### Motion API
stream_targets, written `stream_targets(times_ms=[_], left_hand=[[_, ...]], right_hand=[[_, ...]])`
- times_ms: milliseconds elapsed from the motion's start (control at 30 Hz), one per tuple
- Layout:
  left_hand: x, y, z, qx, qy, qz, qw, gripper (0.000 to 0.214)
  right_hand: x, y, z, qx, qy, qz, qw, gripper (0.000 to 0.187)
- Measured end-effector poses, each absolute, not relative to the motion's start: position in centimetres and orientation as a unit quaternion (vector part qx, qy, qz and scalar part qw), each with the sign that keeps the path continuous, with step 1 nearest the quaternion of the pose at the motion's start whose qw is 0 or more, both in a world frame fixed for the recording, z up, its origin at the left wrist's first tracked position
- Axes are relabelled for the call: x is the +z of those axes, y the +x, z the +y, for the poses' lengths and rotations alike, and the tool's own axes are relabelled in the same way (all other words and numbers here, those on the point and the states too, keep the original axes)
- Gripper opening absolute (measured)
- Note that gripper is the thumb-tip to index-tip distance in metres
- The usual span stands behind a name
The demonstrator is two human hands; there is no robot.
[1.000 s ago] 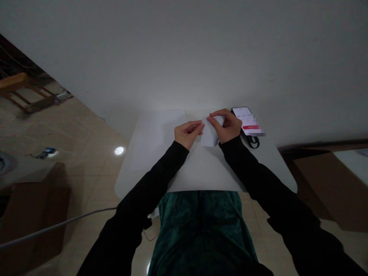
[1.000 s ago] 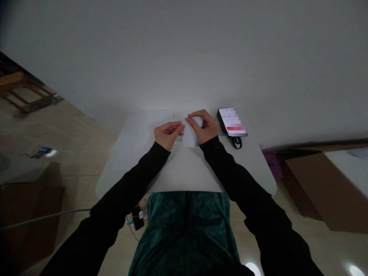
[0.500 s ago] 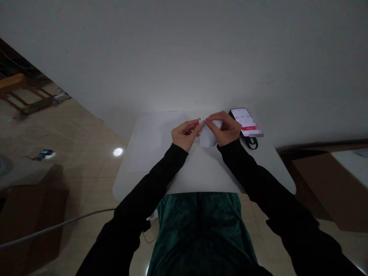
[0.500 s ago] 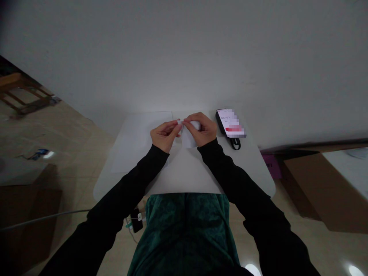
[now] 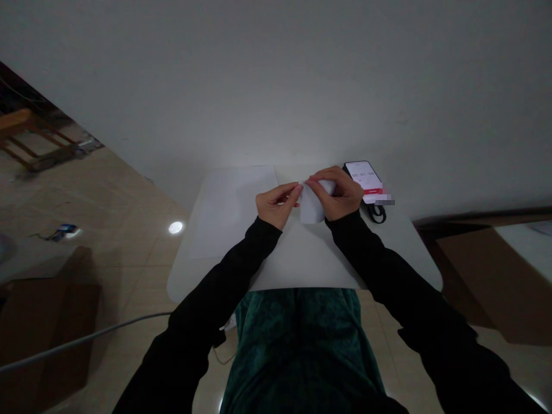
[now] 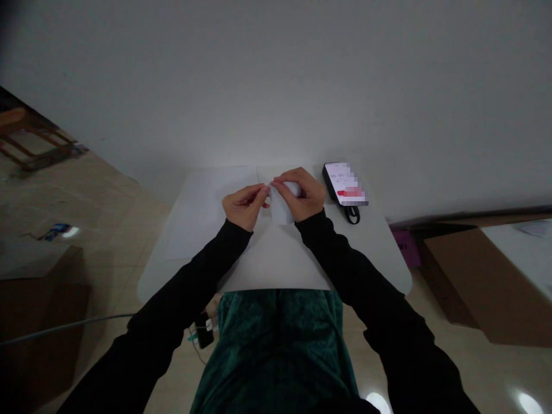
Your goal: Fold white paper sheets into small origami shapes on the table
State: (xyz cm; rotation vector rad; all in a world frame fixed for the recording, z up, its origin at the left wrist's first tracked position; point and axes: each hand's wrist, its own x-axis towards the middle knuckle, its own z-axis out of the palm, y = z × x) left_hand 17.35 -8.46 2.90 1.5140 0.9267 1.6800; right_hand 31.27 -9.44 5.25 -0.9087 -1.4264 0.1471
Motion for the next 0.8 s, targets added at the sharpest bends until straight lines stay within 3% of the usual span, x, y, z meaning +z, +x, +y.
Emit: stream_targets(times_ms=[300,800], left_hand=[[3.17,17.41,-8.80,0.637,0.603,0.356,0.322,0.026],[3.52,17.59,-9.06,0.681,0.598,0.316,0.281,0.015]], right_hand=[[5.05,31.34,-9.48,0.044,-0.418,-0.625,0.658,0.006],[5.59,31.20,-9.46,-0.009,-0.326,-0.651,0.686,0.003]])
